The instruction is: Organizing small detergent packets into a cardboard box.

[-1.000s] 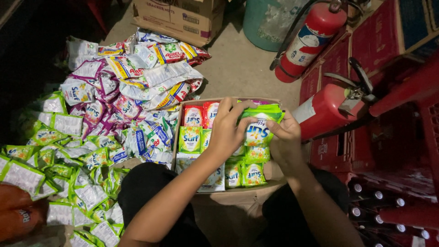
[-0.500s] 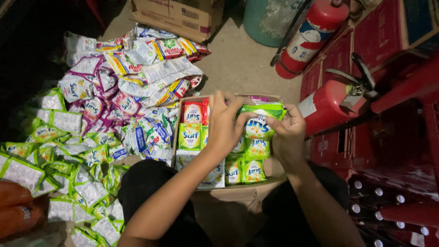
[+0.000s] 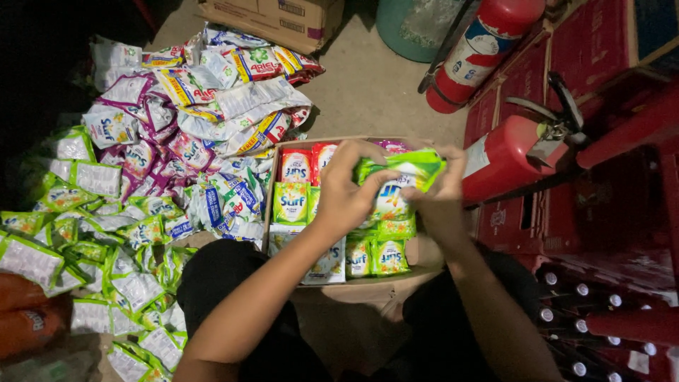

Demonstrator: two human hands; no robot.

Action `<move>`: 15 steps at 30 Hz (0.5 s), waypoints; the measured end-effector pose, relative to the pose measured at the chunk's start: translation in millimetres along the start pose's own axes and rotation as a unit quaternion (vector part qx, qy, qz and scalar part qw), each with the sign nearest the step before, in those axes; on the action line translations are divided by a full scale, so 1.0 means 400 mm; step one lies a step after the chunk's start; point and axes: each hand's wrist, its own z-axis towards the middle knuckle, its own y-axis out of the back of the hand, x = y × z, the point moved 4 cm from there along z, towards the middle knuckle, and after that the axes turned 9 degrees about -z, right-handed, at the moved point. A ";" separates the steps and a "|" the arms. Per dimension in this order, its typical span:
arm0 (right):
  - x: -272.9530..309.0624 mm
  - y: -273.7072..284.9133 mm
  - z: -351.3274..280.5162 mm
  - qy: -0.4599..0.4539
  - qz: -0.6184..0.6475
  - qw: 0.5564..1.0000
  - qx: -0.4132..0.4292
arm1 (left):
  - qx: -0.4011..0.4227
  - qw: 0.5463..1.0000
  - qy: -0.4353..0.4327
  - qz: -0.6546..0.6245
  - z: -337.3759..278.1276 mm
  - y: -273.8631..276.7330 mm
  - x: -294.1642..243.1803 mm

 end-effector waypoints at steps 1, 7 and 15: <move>-0.015 0.005 -0.003 -0.002 -0.001 1.000 0.001 | -0.001 1.000 0.002 0.000 -0.003 0.003 0.001; -0.112 0.022 -0.028 -0.128 -0.002 0.990 0.065 | -0.003 0.982 0.133 -0.131 -0.016 0.001 0.043; -0.009 0.084 -0.036 -0.042 -0.239 0.947 -0.210 | -0.099 0.957 0.261 -0.081 -0.073 0.025 0.277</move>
